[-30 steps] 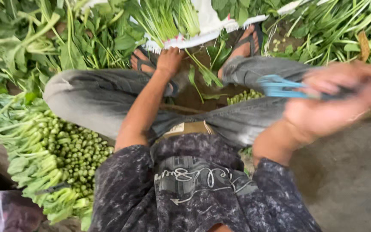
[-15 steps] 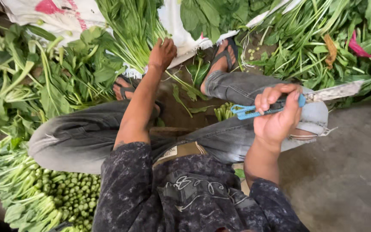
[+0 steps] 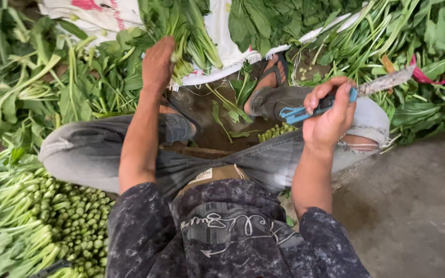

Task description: The person sits on the floor of a produce workspace surrounded by piles of leafy green vegetables. They pick up bunches of greens, use a small knife to cut off the root ends and strip outer leaves, and place the trimmed bunches onto a growing pile of finished vegetables.

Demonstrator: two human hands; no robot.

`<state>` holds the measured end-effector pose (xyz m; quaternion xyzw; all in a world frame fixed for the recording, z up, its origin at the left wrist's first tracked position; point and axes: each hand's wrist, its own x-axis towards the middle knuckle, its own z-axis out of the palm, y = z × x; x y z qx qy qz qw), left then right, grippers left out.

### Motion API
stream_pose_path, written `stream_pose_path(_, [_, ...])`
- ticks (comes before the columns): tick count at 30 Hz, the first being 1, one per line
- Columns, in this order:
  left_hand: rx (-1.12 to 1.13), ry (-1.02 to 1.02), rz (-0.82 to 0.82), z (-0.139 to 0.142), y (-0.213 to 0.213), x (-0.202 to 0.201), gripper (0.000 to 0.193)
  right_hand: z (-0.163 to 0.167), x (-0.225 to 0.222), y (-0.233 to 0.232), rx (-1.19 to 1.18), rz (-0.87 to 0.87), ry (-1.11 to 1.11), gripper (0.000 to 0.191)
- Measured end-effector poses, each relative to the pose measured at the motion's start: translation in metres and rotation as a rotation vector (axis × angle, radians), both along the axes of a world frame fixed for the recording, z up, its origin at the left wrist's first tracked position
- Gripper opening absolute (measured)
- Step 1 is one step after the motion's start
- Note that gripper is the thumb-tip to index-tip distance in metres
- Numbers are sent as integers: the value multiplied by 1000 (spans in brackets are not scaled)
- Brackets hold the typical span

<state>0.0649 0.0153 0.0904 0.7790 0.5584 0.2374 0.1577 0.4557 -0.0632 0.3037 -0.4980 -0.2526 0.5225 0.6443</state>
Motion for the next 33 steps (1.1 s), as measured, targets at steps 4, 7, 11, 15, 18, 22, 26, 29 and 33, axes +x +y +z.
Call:
stream_pose_path(4, [35, -64, -14, 39, 9, -11, 62, 0, -2, 5, 37, 44, 17, 31])
stream_pose_path(7, [85, -75, -11, 69, 22, -21, 59, -7, -5, 8, 45, 96, 12, 34])
stream_pose_path(11, [191, -117, 1, 108, 32, -26, 52, -25, -9, 12, 78, 212, -160, 36])
stream_pose_path(15, [338, -155, -149, 149, 22, -7, 54, -43, -11, 16, 63, 274, -289, 36])
stream_pose_path(18, [439, -180, -225, 177, 11, 8, 50, -51, -7, 16, 34, 278, -302, 36])
stream_pose_path(22, [456, -243, -213, 203, 0, 13, 56, -56, -6, 14, -70, 312, -298, 28])
stream_pose_path(26, [454, -255, -161, 216, -2, 7, 53, -56, -19, 20, -96, 354, -596, 17])
stream_pose_path(29, [438, -305, -131, 218, -5, 6, 52, -50, -33, 23, -130, 415, -529, 16])
stream_pose_path(33, [441, -352, -149, 216, -9, 9, 49, -44, -53, 23, -154, 505, -392, 18])
